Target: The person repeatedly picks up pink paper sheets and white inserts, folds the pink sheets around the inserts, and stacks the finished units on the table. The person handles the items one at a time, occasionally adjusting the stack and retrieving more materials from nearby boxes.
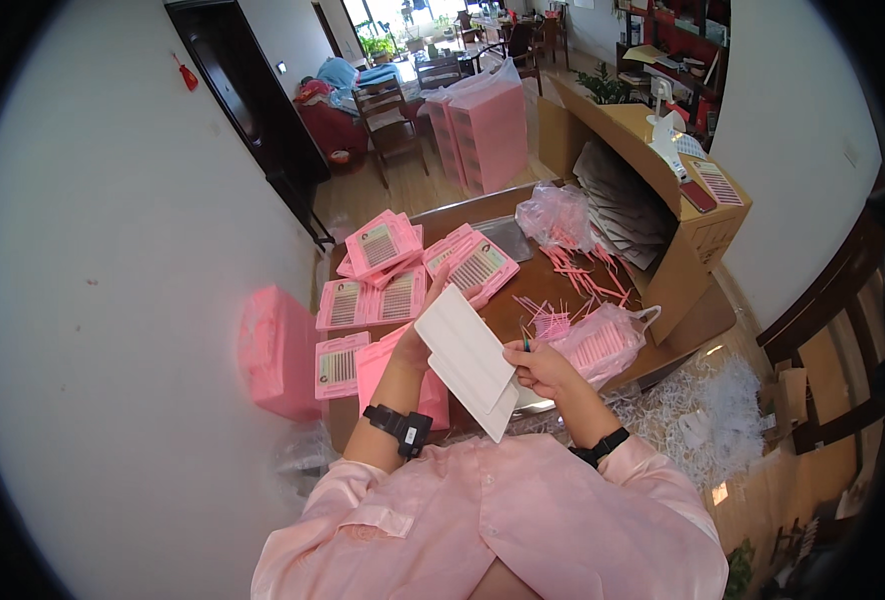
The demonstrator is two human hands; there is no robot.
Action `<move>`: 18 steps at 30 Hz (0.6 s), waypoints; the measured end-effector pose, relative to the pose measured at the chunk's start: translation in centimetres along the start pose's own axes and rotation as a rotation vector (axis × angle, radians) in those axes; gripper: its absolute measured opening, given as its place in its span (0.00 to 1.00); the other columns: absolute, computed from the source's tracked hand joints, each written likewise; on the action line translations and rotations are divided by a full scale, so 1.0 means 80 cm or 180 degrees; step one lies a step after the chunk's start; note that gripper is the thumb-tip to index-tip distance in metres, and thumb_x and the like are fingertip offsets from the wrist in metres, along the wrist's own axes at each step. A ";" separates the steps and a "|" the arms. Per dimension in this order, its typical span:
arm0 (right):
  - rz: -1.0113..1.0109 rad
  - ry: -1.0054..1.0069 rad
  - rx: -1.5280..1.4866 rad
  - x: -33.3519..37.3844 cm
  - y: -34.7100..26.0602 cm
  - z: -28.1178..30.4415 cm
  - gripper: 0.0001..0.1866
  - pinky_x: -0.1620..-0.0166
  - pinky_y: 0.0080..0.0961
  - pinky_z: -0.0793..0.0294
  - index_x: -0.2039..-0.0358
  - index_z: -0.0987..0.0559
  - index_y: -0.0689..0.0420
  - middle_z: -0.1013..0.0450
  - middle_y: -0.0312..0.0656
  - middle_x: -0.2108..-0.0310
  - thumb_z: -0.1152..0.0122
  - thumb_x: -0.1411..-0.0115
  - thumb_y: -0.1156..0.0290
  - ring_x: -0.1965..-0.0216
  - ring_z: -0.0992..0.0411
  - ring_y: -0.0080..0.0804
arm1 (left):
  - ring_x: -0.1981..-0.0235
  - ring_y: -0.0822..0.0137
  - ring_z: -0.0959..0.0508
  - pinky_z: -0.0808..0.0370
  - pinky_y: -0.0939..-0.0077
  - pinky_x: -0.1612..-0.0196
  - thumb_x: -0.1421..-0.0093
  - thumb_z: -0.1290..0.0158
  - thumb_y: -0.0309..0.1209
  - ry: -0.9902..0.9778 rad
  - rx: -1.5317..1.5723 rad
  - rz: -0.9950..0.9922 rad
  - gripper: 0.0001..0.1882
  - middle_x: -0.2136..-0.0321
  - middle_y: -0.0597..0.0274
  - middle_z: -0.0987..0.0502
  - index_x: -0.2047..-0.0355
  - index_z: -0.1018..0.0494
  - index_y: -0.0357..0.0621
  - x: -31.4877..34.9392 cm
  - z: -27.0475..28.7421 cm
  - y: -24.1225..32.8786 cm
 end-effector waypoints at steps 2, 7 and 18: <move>0.0086 -0.0064 -0.0135 0.002 0.002 -0.004 0.06 0.81 0.12 0.52 0.61 0.21 0.55 0.28 0.27 0.75 0.34 0.36 0.70 0.84 0.46 0.10 | 0.35 0.46 0.33 0.27 0.50 0.38 0.52 0.28 0.49 -0.0493 0.0034 -0.0299 0.66 0.30 0.40 0.46 0.25 0.64 0.61 0.006 -0.027 0.002; 0.0543 0.0477 0.0592 0.005 -0.009 0.005 0.12 0.75 0.20 0.41 0.61 0.21 0.58 0.30 0.29 0.77 0.42 0.31 0.62 0.80 0.39 0.18 | 0.38 0.36 0.32 0.31 0.43 0.36 0.57 0.29 0.60 -0.0256 -0.0266 -0.0556 0.64 0.36 0.37 0.37 0.27 0.52 0.56 0.019 -0.041 0.003; 0.2639 0.1140 0.2972 -0.001 -0.090 -0.060 0.11 0.65 0.29 0.27 0.65 0.19 0.61 0.23 0.42 0.73 0.38 0.38 0.65 0.71 0.26 0.29 | 0.39 0.43 0.28 0.28 0.50 0.37 0.55 0.34 0.66 -0.0242 0.0008 -0.0028 0.58 0.37 0.43 0.34 0.31 0.43 0.50 0.011 -0.018 -0.019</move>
Point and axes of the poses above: each hand's wrist, its own x-axis away from the middle knuckle, its own z-axis out of the back of the hand, y = z × x, the point moved 5 cm from there along -x, towards the middle knuckle
